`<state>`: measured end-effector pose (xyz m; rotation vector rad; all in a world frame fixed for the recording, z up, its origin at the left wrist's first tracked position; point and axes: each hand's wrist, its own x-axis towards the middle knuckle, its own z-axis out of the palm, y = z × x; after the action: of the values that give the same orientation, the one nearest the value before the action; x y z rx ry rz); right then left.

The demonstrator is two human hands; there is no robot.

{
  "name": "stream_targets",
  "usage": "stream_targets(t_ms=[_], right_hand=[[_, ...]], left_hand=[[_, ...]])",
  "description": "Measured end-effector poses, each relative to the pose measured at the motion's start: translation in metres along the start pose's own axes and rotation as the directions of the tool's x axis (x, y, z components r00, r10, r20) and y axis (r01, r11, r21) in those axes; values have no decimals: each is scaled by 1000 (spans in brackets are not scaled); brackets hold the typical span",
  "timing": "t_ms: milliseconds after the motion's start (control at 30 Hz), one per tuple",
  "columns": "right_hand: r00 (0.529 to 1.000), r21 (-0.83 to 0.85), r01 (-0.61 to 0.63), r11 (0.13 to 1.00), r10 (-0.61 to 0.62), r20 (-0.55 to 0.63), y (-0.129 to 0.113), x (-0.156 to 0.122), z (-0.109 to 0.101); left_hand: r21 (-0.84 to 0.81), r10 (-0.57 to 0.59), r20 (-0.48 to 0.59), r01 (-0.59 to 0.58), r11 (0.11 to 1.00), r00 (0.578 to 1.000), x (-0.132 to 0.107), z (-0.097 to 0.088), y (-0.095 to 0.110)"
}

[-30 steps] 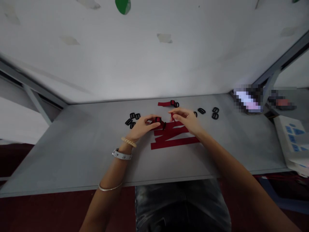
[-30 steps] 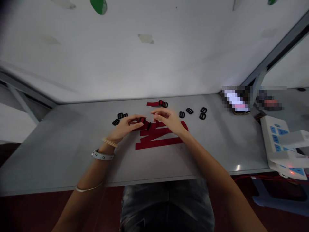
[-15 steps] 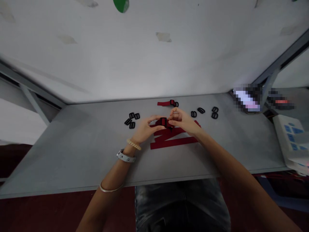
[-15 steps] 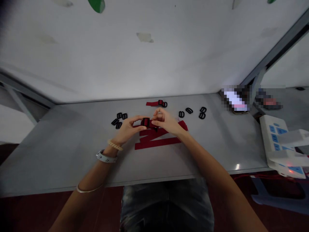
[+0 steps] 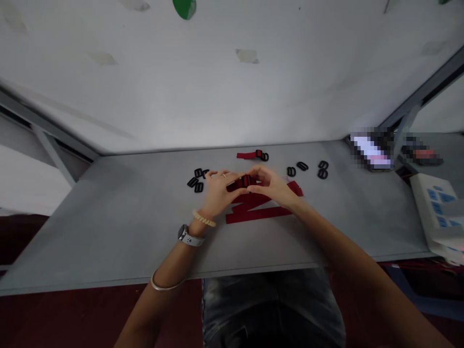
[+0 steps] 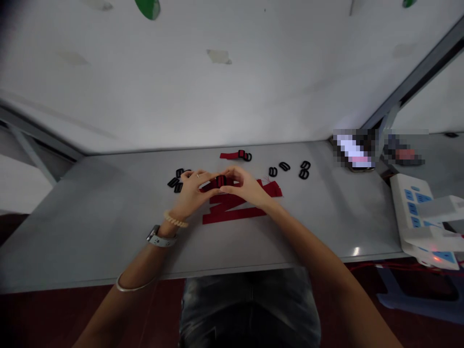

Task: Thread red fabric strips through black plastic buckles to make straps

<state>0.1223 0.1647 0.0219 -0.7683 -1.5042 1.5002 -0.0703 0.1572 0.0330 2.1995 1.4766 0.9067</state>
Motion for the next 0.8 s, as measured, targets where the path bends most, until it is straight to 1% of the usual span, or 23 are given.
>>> stream_targets(t_ms=[67,133,200,267,333,467,567,633,733,800], right_hand=[[1000,-27,22,999,-23,-18,1,0,1],[998,-32,39,999,-40,-51,0,1,1],[996,-29,43,999,-45,-79,-2,1,-1],[995,-27,38,999,-41,-96,-4,1,-3],[993,-37,44,998,-48,-105,-5,2,-4],[992,-59,78,995,-84,-95,-5,3,-3],[992,-66,90,994,-95,-80,-4,2,-1],[994,-62,82,995,-86,-71,-2,2,-1],[993,-78,92,993,-97,-62,1,2,-2],[991,-106,114,988,-120,-53,4,3,-2]], left_hand=[[-80,-14,20,15,997,1000,0,0,-1],[-237,-33,75,50,970,997,1,-1,-3],[-399,-62,116,103,911,991,2,-2,-5],[-502,-106,108,147,853,988,2,-1,-7],[-545,-155,90,179,819,984,2,-1,-10],[-583,-203,119,234,778,972,3,-6,-14],[-573,-193,141,239,784,971,3,-14,-16],[-506,-151,135,199,839,979,4,-19,-16],[-315,-13,110,47,948,994,4,-20,-13],[-166,61,110,-42,985,992,3,-15,-9]])
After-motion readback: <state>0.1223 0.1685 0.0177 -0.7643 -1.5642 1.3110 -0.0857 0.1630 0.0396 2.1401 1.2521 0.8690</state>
